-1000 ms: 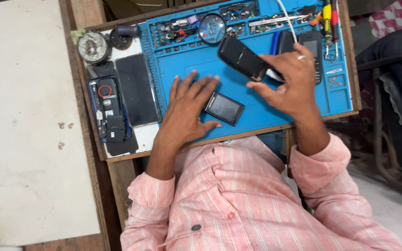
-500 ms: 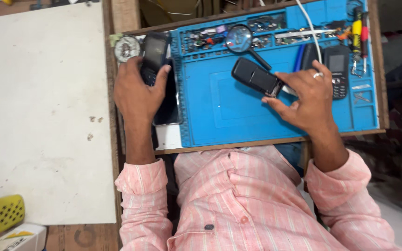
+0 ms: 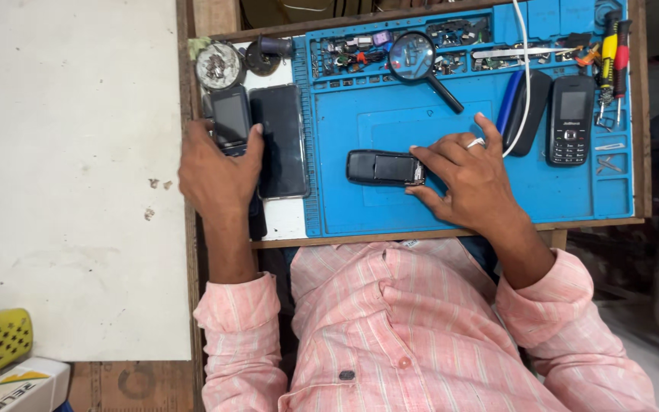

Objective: The person connects a charging cable to a black Nokia phone and navigates its menu. They then switch to a black Kyocera phone, connect it to the charger, and navigate its menu. Finally, they use a small red tool to clean the charging port of the Kyocera phone.

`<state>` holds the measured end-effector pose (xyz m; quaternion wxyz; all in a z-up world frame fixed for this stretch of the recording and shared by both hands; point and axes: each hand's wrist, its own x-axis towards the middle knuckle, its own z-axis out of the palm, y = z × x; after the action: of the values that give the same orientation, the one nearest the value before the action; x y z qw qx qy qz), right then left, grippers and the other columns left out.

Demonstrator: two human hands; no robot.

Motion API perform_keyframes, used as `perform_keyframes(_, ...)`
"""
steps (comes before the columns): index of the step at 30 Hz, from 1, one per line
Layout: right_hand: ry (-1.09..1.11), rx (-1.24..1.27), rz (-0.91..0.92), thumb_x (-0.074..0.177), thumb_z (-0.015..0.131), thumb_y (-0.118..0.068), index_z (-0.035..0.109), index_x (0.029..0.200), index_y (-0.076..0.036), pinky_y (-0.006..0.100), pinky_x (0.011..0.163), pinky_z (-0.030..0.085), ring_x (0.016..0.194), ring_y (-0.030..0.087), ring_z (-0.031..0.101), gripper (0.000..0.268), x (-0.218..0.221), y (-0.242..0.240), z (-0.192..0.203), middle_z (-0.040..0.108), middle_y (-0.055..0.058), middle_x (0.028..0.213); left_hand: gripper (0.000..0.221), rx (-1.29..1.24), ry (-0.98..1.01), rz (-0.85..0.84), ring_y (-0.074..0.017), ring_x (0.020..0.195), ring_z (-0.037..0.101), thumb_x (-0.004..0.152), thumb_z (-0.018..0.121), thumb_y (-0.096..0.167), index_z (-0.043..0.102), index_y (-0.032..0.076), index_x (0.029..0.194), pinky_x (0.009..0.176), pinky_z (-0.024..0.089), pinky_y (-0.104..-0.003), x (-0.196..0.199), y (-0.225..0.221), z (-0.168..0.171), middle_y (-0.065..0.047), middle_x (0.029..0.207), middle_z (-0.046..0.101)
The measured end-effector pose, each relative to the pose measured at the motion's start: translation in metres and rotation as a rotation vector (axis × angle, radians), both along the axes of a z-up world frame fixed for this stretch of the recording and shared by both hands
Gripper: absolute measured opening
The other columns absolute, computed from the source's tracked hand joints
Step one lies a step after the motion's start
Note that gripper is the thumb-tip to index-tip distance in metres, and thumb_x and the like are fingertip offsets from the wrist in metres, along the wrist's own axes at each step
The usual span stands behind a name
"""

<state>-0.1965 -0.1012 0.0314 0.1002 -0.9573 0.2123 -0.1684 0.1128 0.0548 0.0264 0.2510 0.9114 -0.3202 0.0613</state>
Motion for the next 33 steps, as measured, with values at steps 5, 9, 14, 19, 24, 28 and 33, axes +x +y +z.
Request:
perform_keyframes(5,0.078,0.051,0.015,0.082,0.08,-0.048,0.075,0.124,-0.013,0.062,0.124,0.015,0.114,0.026,0.06,0.055,-0.005,-0.003,0.003,0.067,0.005,0.115,0.068,0.094,0.05,0.023,-0.0432,0.091,0.067,0.078,0.088,0.053,0.064,0.003,0.117,0.074,0.054,-0.055,0.002,0.0,0.0,-0.022,0.105,0.065)
perform_keyframes(9,0.127,0.061,0.014,0.08,0.081,-0.052,0.074,0.128,-0.014,0.063,0.125,0.015,0.115,0.027,0.059,0.062,-0.009,-0.006,0.004,0.066,0.004,0.116,0.071,0.151,0.04,0.002,-0.0418,0.095,0.065,0.077,0.091,0.054,0.063,0.002,0.118,0.076,0.053,-0.054,0.002,-0.001,-0.003,-0.021,0.109,0.06)
perform_keyframes(14,0.047,0.116,0.015,0.076,0.082,-0.056,0.073,0.127,-0.011,0.062,0.124,0.021,0.12,0.026,0.061,0.069,-0.015,-0.013,0.006,0.066,0.006,0.117,0.087,0.108,-0.037,-0.053,-0.0405,0.102,0.059,0.075,0.095,0.053,0.059,0.0,0.132,0.079,0.052,-0.053,0.002,0.003,-0.004,-0.022,0.114,0.054)
perform_keyframes(19,-0.044,0.045,-0.041,0.087,0.085,-0.047,0.072,0.126,-0.01,0.057,0.124,0.03,0.126,0.029,0.059,0.056,-0.035,-0.026,0.009,0.065,0.008,0.123,0.078,-0.091,-0.166,-0.288,-0.0369,0.121,0.054,0.092,0.095,0.045,0.056,0.005,0.146,0.1,0.048,-0.05,-0.009,0.008,0.009,-0.02,0.131,0.051)
perform_keyframes(24,-0.107,0.026,-0.132,0.088,0.086,-0.035,0.073,0.124,-0.01,0.056,0.124,0.031,0.129,0.03,0.06,0.045,-0.05,-0.027,0.005,0.066,0.008,0.126,0.069,-0.169,0.105,-0.725,-0.0355,0.134,0.051,0.086,0.088,0.038,0.058,0.014,0.144,0.113,0.044,-0.051,-0.067,-0.003,0.003,-0.013,0.144,0.053)
perform_keyframes(28,-0.138,-0.019,-0.256,0.087,0.085,-0.029,0.074,0.121,-0.011,0.055,0.123,0.034,0.129,0.032,0.06,0.04,-0.06,-0.031,0.009,0.066,0.01,0.131,0.071,-0.155,0.159,-0.935,-0.0396,0.137,0.046,0.084,0.083,0.036,0.055,0.012,0.144,0.116,0.035,-0.055,-0.104,-0.016,-0.009,-0.018,0.147,0.05)
perform_keyframes(33,-0.225,-0.011,-0.311,0.086,0.085,-0.026,0.074,0.121,-0.01,0.05,0.116,0.041,0.128,0.034,0.059,0.039,-0.067,-0.041,0.015,0.065,0.012,0.134,0.068,-0.156,0.184,-0.937,-0.0386,0.138,0.047,0.085,0.08,0.032,0.054,0.011,0.144,0.118,0.033,-0.054,-0.112,-0.023,-0.014,-0.018,0.147,0.051)
